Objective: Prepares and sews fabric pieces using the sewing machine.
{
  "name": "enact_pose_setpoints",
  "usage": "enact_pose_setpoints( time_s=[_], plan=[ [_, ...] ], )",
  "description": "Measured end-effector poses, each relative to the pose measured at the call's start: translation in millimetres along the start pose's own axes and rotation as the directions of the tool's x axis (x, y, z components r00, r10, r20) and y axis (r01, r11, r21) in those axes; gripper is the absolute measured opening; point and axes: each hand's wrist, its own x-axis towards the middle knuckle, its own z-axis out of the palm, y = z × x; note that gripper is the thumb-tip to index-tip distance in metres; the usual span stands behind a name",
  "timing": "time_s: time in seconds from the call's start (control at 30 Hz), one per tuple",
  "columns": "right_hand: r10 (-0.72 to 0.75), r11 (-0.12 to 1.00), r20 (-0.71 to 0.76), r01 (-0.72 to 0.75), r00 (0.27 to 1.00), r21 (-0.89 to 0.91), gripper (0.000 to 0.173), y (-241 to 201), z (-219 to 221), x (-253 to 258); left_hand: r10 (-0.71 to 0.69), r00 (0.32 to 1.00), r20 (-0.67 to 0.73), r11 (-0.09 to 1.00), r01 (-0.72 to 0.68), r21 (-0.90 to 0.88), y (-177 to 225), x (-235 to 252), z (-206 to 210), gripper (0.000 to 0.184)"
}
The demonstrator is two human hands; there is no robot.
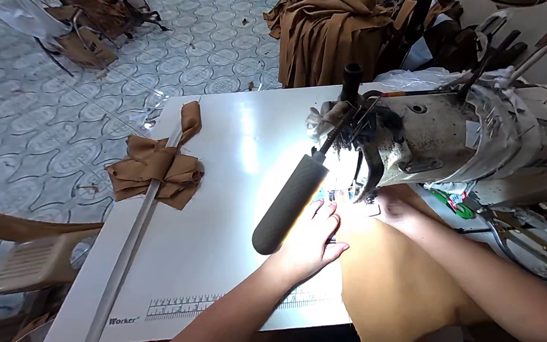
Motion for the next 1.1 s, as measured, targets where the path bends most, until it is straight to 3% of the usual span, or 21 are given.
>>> enact_pose_setpoints(
  time_s=[0.07,0.13,0.17,0.23,0.33,0.4,0.43,0.5,0.57,0.7,0.83,0.97,1.1],
  plan=[
    [0.051,0.977,-0.067,-0.036,0.996,0.209,0.030,-6.1,-8.1,-13.5,-0.031,0.999,0.023,0.999,0.032,-0.034,2.6,0.0,-2.5,0.048],
    [0.091,0.851,-0.086,-0.032,0.992,0.524,0.023,-1.0,2.6,-13.5,-0.062,0.996,0.068,0.997,0.065,-0.045,4.2,0.2,-6.2,0.048],
    [0.065,0.837,-0.096,-0.002,0.993,0.548,0.025,2.2,5.5,-13.3,-0.068,0.995,0.072,0.996,0.071,-0.045,4.2,0.6,-6.4,0.047],
    [0.069,0.886,-0.079,-0.025,0.995,0.463,0.027,2.3,-1.4,-15.0,-0.067,0.996,0.065,0.997,0.069,-0.039,4.2,0.9,-5.5,0.048],
    [0.311,0.919,-0.023,-0.294,0.950,0.264,0.034,18.3,-20.8,-5.3,-0.057,0.997,0.050,0.997,0.059,-0.050,4.0,1.0,-4.6,0.048],
    [0.348,0.930,-0.016,-0.343,0.937,0.132,0.037,25.4,-26.9,-4.4,-0.050,0.998,0.044,0.998,0.052,-0.044,4.5,1.4,-4.8,0.047],
    [0.269,0.961,-0.066,-0.263,0.961,0.086,0.034,22.1,-23.2,-11.8,-0.049,0.998,0.043,0.998,0.050,-0.035,4.5,1.7,-4.9,0.048],
    [-0.078,0.997,-0.262,0.081,0.962,0.001,0.025,17.3,-3.2,-28.2,-0.058,0.997,0.051,0.996,0.062,-0.060,4.9,1.7,-5.2,0.047],
    [-0.232,0.972,-0.233,0.216,0.944,-0.089,0.032,19.6,11.2,-31.2,-0.058,0.997,0.042,0.996,0.061,-0.072,4.5,1.9,-4.0,0.047],
    [-0.337,0.940,-0.247,0.308,0.909,-0.148,0.030,34.0,22.9,-25.0,-0.055,0.998,0.035,0.998,0.056,-0.018,1.7,2.1,-2.9,0.049],
    [-0.325,0.945,-0.235,0.309,0.916,-0.102,0.029,35.4,18.9,-23.0,-0.046,0.996,0.077,0.999,0.045,0.021,-1.0,0.2,-1.6,0.052],
    [-0.427,0.904,-0.316,0.414,0.847,-0.111,0.023,41.3,22.9,-20.6,0.049,0.999,0.002,0.997,-0.049,0.067,-1.2,-7.0,4.7,0.048],
    [-0.507,0.859,-0.340,0.495,0.792,-0.129,0.021,46.0,25.2,-16.7,0.047,0.999,-0.012,0.995,-0.046,0.084,-3.8,-6.3,4.0,0.049]
  ],
)
